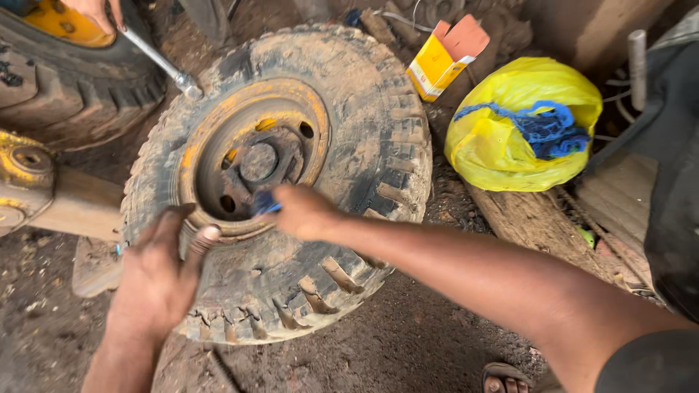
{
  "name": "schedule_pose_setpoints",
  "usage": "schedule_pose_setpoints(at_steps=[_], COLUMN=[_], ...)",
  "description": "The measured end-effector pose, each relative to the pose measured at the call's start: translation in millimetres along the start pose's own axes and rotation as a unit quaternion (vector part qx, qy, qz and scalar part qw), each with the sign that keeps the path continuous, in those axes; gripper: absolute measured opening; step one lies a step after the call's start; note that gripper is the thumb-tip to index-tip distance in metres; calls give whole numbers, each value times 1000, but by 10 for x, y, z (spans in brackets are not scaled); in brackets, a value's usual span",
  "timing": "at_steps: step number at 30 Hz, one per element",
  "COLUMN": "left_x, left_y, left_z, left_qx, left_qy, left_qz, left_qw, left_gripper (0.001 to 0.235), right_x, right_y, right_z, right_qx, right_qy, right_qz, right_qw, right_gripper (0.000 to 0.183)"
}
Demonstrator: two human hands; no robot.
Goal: The person cleans the inner rim and hub of a large, dirty tire using a blue cloth. Another person assists by hammering the tire's center hub. The recorder wipes the metal surfaces repeatedly while the tire remains on the ground.
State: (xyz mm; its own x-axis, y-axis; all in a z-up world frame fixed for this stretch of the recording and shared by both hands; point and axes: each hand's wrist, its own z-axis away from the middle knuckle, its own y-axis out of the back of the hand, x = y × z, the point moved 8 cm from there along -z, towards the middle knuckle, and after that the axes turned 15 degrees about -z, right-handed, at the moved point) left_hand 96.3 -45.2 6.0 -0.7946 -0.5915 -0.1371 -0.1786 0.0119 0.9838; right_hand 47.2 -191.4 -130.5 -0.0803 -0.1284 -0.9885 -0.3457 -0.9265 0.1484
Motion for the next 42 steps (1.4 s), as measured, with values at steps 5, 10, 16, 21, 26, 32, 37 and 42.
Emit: schedule_pose_setpoints(at_steps=[5, 10, 16, 21, 26, 32, 37, 42], left_x=[-941, -1432, -1959, -1850, -1640, -1591, -1437, -1112], left_y=[-369, -1091, -1704, -1993, -1989, -1995, -2027, -2310], left_z=[-269, -122, -33, -160, -343, -467, -734, -1319], left_qx=[-96, -81, -75, -11, 65, 58, 94, 50], left_qy=[120, 144, 211, 184, 151, 160, 167, 151], left_qz=[-167, -118, -43, 24, 87, 163, 219, 230], left_qw=[974, 979, 974, 983, 982, 972, 957, 960], left_gripper=[69, 72, 69, 60, 58, 47, 44, 63], right_x=[240, 380, 313, 285, 290, 483, 752, 914], right_y=[723, 1028, 828, 618, 509, 743, 1026, 1128], right_z=[48, 120, 240, 159, -108, -492, -979, -1122], right_qx=[141, 203, 229, 244, 249, 250, 186, 171], right_qy=[-60, -94, -30, -17, 25, 87, 49, 42], right_qz=[50, 167, 272, 278, 287, 326, 381, 411], right_qw=[987, 960, 934, 929, 925, 908, 904, 894], right_gripper=[34, 47, 30, 33, 37, 35, 36, 36])
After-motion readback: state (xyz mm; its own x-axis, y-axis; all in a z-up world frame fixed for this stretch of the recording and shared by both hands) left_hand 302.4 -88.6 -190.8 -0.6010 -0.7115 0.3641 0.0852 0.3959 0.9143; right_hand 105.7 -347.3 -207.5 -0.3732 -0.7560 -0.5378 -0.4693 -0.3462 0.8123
